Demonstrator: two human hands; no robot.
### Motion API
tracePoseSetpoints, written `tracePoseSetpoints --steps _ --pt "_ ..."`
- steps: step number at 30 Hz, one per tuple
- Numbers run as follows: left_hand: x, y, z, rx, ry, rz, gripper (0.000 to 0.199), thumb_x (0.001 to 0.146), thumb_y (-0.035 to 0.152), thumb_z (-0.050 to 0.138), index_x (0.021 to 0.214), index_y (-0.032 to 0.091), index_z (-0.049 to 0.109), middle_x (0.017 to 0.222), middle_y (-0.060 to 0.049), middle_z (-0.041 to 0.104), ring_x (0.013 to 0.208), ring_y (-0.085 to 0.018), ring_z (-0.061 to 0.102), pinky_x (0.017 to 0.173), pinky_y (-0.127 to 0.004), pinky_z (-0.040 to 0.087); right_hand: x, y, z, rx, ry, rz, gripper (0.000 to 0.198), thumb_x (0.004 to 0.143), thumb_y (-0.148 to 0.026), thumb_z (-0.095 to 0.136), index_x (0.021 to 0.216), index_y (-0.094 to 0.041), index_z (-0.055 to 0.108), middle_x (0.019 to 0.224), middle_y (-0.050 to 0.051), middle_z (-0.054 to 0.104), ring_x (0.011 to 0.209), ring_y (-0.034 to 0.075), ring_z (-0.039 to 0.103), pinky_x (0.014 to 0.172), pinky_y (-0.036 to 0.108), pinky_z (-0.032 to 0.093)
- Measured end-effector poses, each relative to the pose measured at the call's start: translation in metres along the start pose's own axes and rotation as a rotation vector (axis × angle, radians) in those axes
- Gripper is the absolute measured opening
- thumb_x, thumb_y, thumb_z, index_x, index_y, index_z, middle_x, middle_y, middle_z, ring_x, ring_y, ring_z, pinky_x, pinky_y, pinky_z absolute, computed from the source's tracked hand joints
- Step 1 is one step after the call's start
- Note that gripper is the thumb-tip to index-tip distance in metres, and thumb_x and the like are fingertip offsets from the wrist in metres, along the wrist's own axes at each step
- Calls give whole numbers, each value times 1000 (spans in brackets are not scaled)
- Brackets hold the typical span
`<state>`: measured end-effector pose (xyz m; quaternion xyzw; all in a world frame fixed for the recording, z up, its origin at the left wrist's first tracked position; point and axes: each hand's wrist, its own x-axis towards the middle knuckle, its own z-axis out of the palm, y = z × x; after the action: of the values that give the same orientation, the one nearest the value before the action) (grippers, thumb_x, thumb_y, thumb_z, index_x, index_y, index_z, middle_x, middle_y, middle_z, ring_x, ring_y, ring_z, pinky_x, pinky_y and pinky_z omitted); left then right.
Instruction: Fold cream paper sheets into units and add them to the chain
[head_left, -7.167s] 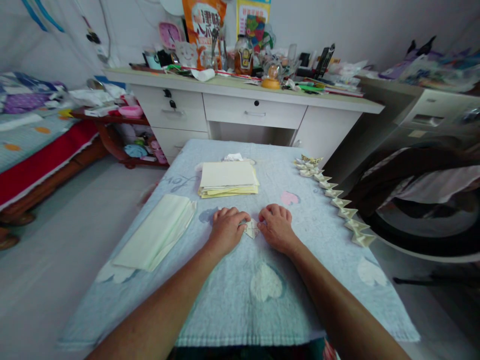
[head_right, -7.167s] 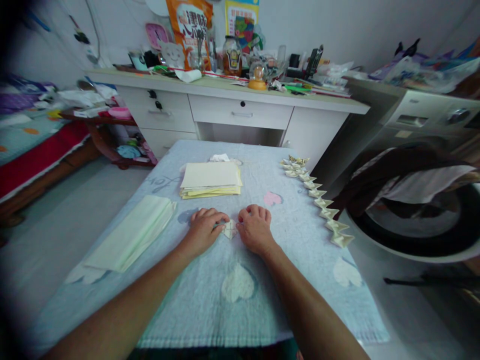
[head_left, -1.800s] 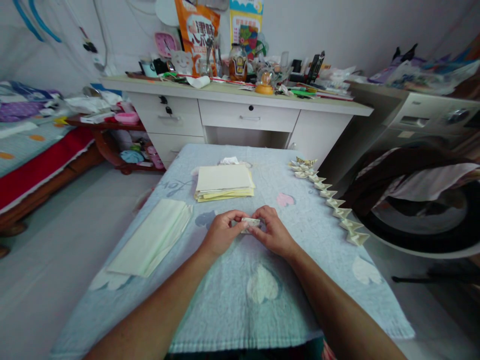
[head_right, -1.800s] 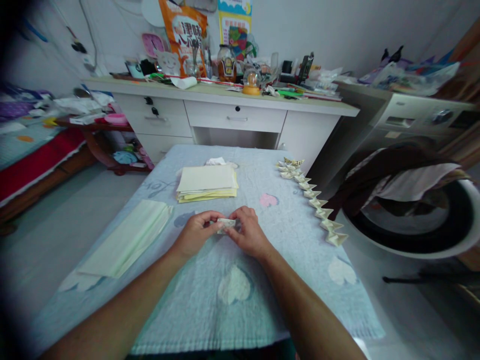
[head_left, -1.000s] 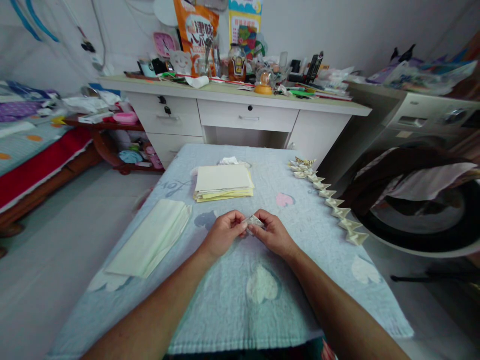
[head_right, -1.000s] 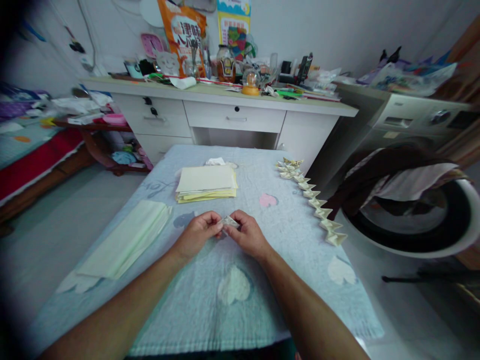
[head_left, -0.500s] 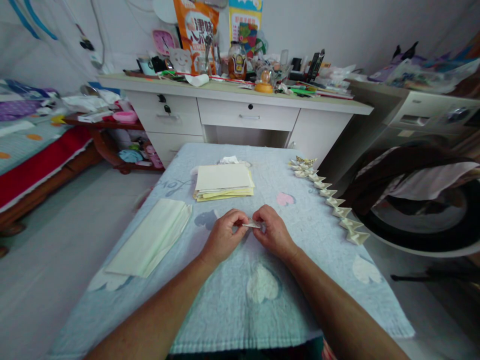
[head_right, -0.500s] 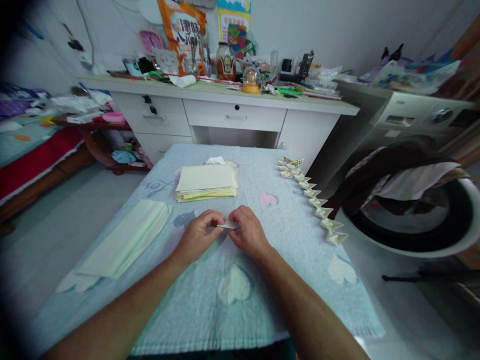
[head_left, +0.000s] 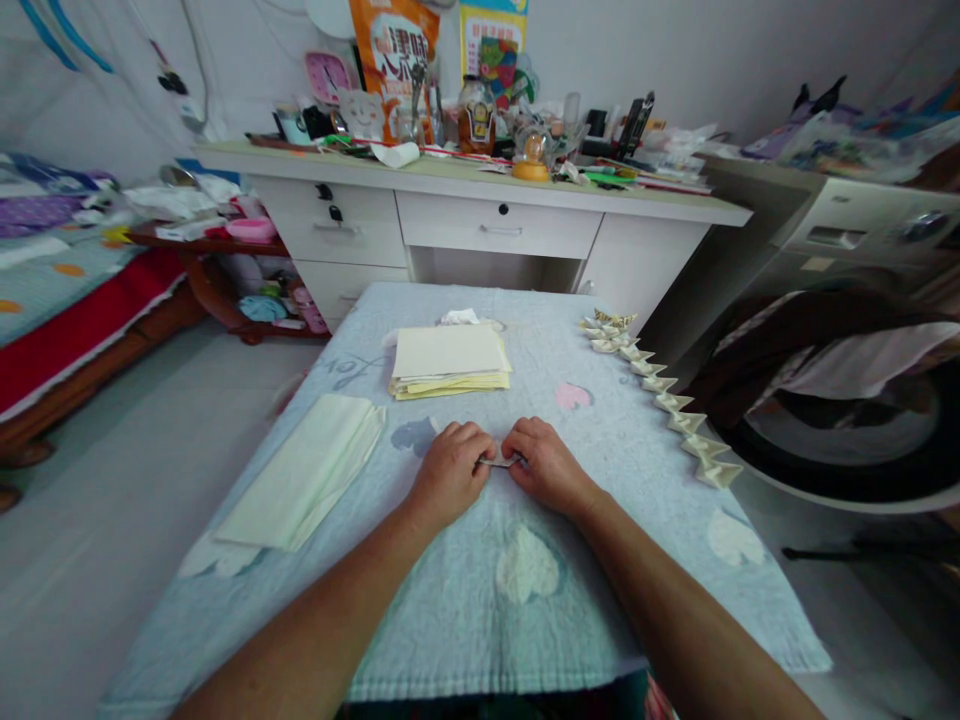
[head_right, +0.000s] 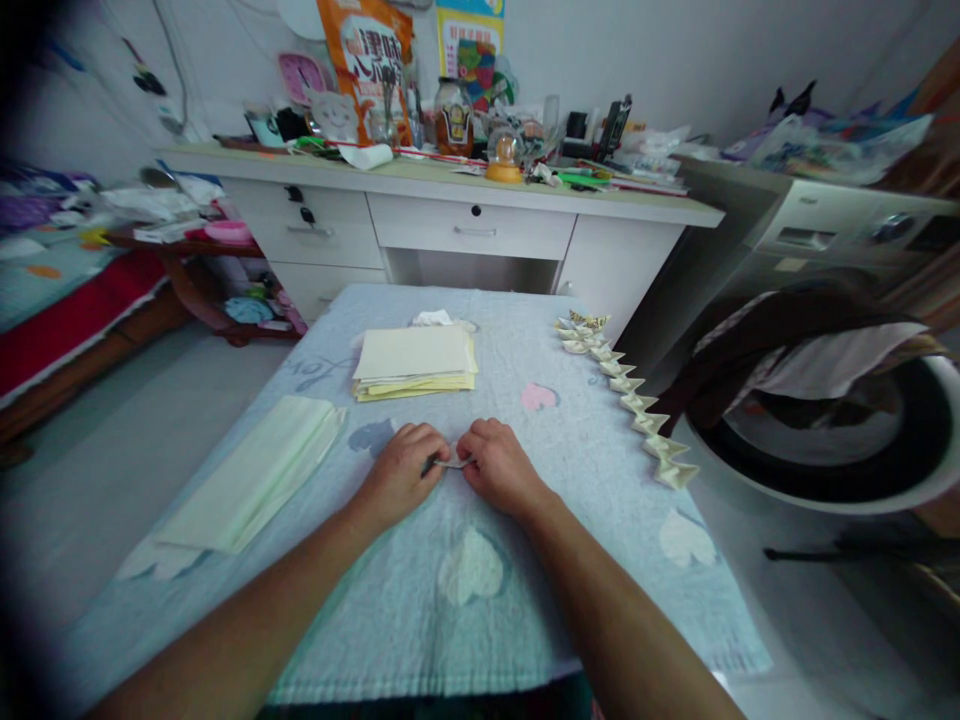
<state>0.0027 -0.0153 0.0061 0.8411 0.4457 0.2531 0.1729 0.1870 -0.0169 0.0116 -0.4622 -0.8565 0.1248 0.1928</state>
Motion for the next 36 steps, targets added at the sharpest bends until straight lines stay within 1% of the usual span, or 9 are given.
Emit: tracePoseSetpoints --steps 3,6,12,15,19,24,30,36 --pt "-2 -1 -3 23 -42 38 12 77 10 56 77 21 61 83 -2 59 84 -20 51 78 -33 40 -3 0 -5 29 -22 -17 18 74 -7 56 84 -19 65 87 4 58 87 19 49 80 31 35" --pt "-3 -2 -5 24 -54 49 6 78 15 60 78 21 63 84 -3 60 85 -20 51 78 -33 40 -4 1 -8 61 -30 -13 17 76 -7 58 85 -19 66 88 4 60 89 19 50 82 31 36" --pt "-3 -3 -4 -16 -34 -2 8 82 17 59 77 20 65 82 -3 60 84 -20 52 77 -32 41 -4 6 -10 187 -17 33 9 80 -10 62 80 -18 66 84 3 61 85 17 53 81 31 37" --pt "-1 -2 -4 -16 -36 -26 9 82 18 60 75 19 65 80 -3 60 83 -19 52 77 -32 41 -5 8 -9 215 -7 73 5 82 -14 63 81 -18 66 87 4 60 87 17 52 82 31 37" --pt "0 -2 -6 -23 -32 -85 7 79 20 64 72 19 65 79 -3 59 83 -19 53 78 -32 40 -6 11 -8 214 -14 122 2 83 -19 65 82 -19 67 89 4 59 90 18 51 84 32 36" --pt "1 -1 -8 -52 -22 -140 8 75 21 68 68 19 65 78 -2 58 83 -19 53 80 -32 40 -5 12 -9 215 -31 129 4 84 -21 65 82 -19 67 90 4 59 90 18 50 86 34 35" --pt "1 0 -12 -58 -56 -145 5 75 21 69 70 20 69 79 -3 58 85 -20 53 81 -32 40 -5 11 -13 229 -48 146 4 83 -20 66 80 -19 68 88 3 60 89 18 51 84 32 35" --pt "1 -6 -13 -53 -92 -101 9 80 22 63 74 21 70 80 -2 60 86 -19 54 83 -34 39 -4 9 -11 153 -51 180 6 85 -22 64 82 -18 68 87 3 59 89 17 49 84 31 33"
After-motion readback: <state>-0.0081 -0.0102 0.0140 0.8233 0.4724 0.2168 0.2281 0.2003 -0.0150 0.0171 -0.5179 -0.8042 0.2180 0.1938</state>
